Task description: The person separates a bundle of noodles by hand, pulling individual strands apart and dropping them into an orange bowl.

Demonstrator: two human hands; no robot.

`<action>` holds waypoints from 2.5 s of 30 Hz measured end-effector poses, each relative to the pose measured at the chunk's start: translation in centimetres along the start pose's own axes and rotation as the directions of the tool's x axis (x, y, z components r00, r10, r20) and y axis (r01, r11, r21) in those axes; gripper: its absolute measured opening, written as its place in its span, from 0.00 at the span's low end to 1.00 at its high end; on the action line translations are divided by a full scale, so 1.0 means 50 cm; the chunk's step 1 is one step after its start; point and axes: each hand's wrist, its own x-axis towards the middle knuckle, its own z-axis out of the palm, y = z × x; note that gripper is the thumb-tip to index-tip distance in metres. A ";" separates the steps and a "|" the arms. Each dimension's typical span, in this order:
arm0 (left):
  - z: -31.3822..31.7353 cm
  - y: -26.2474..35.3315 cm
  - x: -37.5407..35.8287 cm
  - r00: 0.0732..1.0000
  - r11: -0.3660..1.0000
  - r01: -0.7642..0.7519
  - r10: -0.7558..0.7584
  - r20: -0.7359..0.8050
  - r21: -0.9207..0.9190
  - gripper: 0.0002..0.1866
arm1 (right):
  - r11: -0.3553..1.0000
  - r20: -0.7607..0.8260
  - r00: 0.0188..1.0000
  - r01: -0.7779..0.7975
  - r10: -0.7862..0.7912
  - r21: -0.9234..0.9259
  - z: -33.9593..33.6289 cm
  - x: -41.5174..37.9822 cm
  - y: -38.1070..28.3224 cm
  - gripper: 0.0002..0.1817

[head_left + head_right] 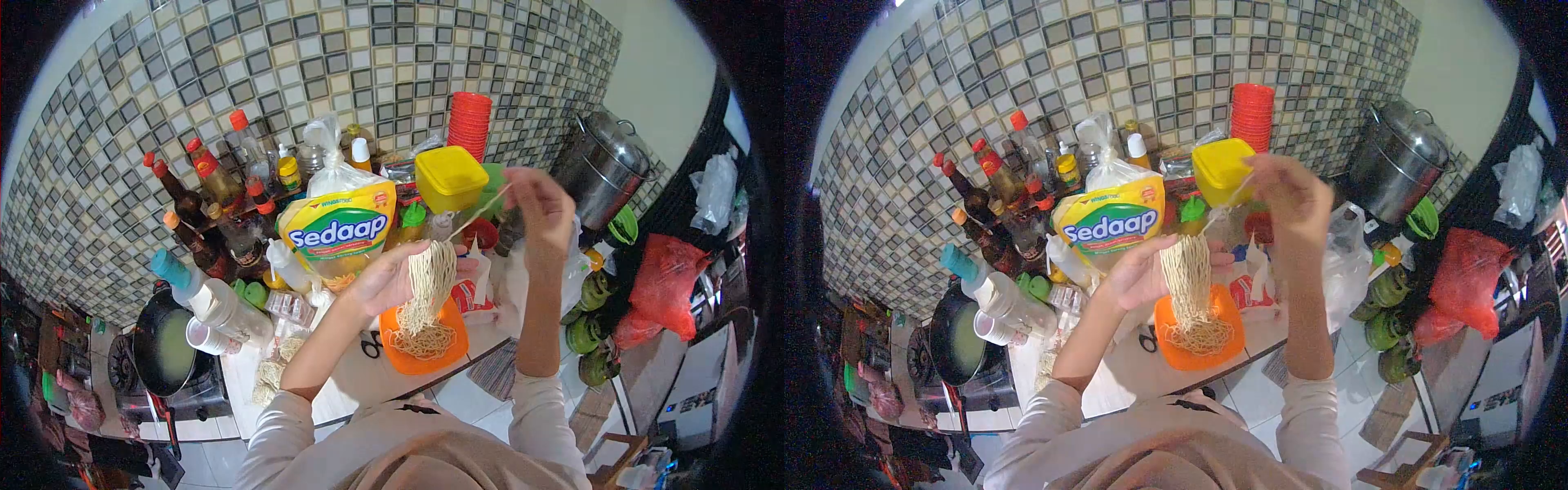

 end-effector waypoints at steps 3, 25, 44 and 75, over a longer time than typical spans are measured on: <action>-0.003 -0.002 -0.005 1.000 0.999 -0.009 0.009 0.008 0.035 0.31 | 0.983 -0.050 0.983 0.181 -0.179 0.030 -0.030 0.028 -0.015 0.09; -0.031 -0.014 -0.007 0.983 0.972 -0.180 0.174 -0.055 -0.153 0.29 | 0.819 0.256 0.934 0.064 -0.251 0.570 -0.099 -0.065 -0.114 0.12; -0.035 -0.062 -0.024 1.000 0.995 0.000 -0.001 -0.014 -0.099 0.29 | 0.861 -0.076 0.900 0.433 -0.429 0.267 -0.031 0.144 -0.147 0.11; -0.033 -0.062 -0.032 0.994 0.997 -0.072 0.069 -0.088 -0.022 0.23 | 0.923 0.465 0.832 -0.133 0.302 -0.361 -0.006 -0.059 0.037 0.09</action>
